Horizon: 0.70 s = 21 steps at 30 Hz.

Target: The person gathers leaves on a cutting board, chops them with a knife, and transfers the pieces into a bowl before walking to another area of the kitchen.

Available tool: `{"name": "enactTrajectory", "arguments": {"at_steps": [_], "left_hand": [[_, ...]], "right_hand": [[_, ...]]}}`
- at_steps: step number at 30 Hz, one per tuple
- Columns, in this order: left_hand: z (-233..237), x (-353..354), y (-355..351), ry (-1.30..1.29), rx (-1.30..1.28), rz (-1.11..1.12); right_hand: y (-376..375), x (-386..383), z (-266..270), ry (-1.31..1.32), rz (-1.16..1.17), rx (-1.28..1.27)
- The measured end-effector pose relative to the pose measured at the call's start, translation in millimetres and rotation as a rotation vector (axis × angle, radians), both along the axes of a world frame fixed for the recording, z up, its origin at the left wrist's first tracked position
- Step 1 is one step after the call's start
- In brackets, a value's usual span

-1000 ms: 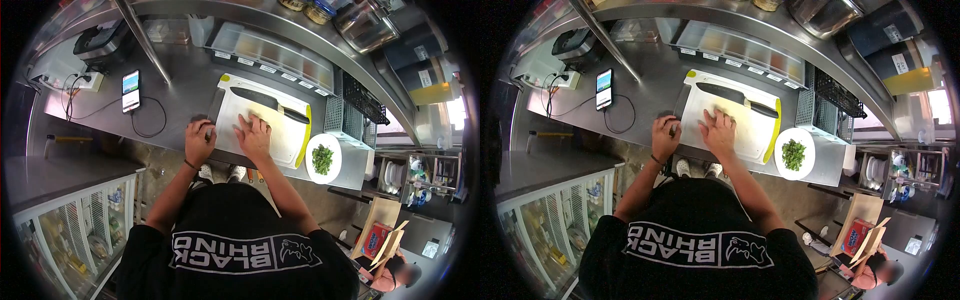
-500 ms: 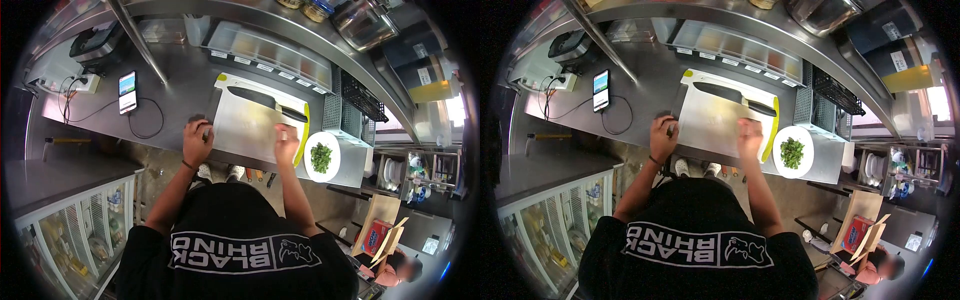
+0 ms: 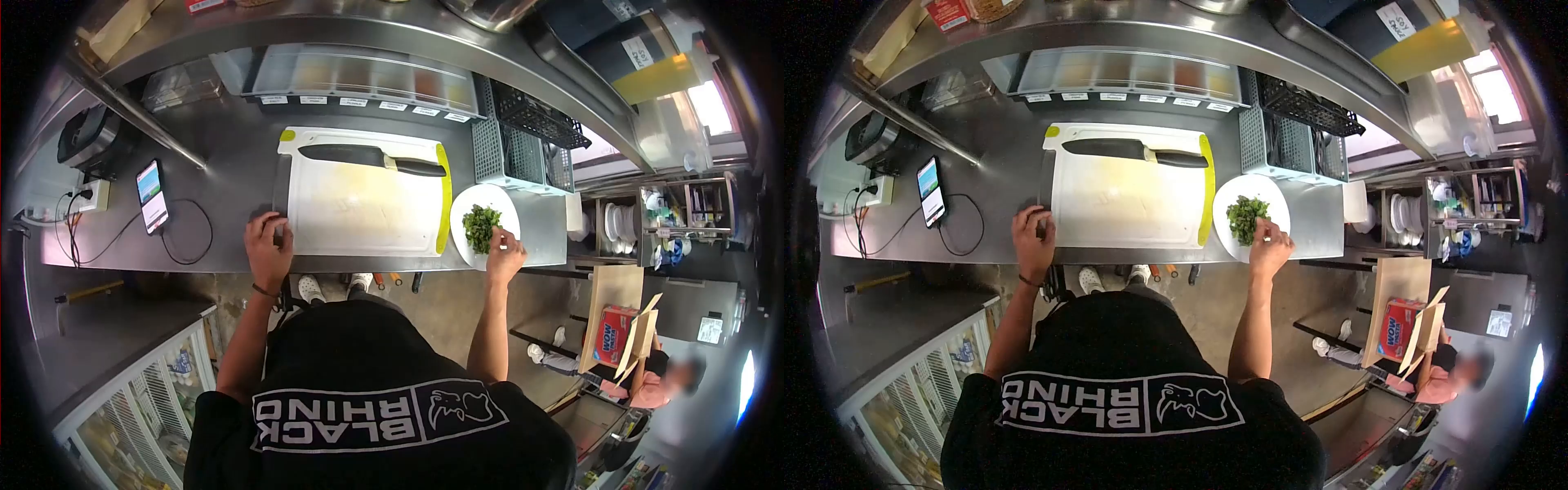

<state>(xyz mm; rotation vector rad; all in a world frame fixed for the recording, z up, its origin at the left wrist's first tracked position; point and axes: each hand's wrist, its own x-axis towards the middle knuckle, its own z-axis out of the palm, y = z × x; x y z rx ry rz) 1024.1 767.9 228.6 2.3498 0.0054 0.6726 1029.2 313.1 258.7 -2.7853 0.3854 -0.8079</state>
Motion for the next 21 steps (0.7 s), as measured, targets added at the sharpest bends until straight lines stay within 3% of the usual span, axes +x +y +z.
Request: {"name": "enactTrajectory", "arguments": {"at_steps": [3,5,7,10,14,21], "left_hand": [[0,0,-1,0.005,0.007,-0.003],[-1,0,-1,-0.003,0.009,0.004],[-2,0,-1,0.004,0.028,0.007],[-1,-2,0,0.050,0.025,0.009],[-1,-2,2,0.056,0.028,0.006],[-2,-2,2,0.057,0.017,-0.005]], "right_hand": [[25,-4,6,0.040,-0.010,-0.027],[44,-4,-1,-0.099,0.293,0.148],[73,-9,-2,-0.068,0.534,0.087],[108,-21,-3,0.070,0.542,-0.029],[114,-26,-18,0.028,0.494,-0.086],[104,-22,-18,0.009,0.570,-0.010]]}}
